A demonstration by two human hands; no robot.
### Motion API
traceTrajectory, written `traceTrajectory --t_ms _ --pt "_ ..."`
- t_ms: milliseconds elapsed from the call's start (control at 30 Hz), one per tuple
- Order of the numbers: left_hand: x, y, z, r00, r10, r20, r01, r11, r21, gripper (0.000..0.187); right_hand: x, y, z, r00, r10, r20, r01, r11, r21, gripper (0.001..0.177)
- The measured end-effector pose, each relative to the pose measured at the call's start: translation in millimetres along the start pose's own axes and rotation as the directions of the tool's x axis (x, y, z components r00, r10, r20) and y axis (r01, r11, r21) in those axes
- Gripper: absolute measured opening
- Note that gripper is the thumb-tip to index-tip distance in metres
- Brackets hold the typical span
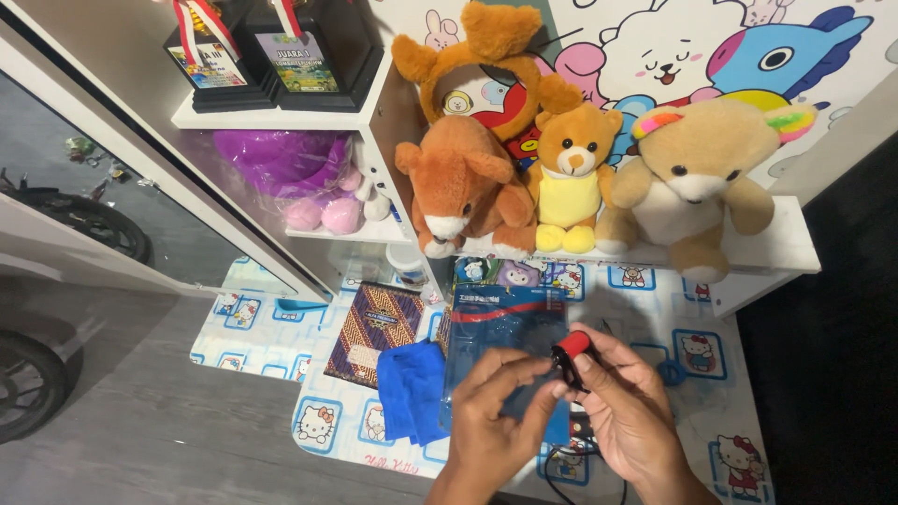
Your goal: Preparing and soldering electrical components or wires.
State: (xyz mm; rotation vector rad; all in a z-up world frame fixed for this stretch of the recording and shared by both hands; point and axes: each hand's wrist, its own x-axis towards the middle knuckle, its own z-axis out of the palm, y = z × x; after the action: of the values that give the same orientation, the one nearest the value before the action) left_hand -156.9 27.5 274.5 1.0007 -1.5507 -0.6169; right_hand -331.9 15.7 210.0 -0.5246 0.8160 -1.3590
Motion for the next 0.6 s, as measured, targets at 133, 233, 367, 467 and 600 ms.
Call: traceTrajectory --t_ms 133,233,367,467,600 --pt "-4.1 2.5 0.6 0.997 0.077 0.012 -0.077 0.997 0.002 0.022 0.9 1.8 -0.1 1.000 -0.014 0.018 0.014 0.999 0.034 0.041" --pt "-2.4 2.6 -2.0 0.995 0.102 0.020 -0.102 0.994 0.039 0.023 -0.1 2.4 1.5 1.000 -0.008 0.025 0.007 0.999 0.046 0.041" --pt "3.3 1.4 -5.3 0.999 0.038 0.004 -0.038 0.995 0.088 0.029 -1.4 1.2 2.8 0.999 0.010 0.052 -0.011 1.000 0.012 0.040" --pt "7.4 2.1 -8.0 0.997 0.080 0.012 -0.081 0.992 0.101 0.031 -2.1 -1.0 5.4 0.999 0.021 0.048 -0.020 1.000 -0.014 0.041" --pt "4.7 1.2 -7.6 0.997 0.079 0.027 -0.081 0.993 0.089 0.031 -0.3 0.8 1.1 0.999 0.013 0.040 -0.012 1.000 -0.008 0.041"
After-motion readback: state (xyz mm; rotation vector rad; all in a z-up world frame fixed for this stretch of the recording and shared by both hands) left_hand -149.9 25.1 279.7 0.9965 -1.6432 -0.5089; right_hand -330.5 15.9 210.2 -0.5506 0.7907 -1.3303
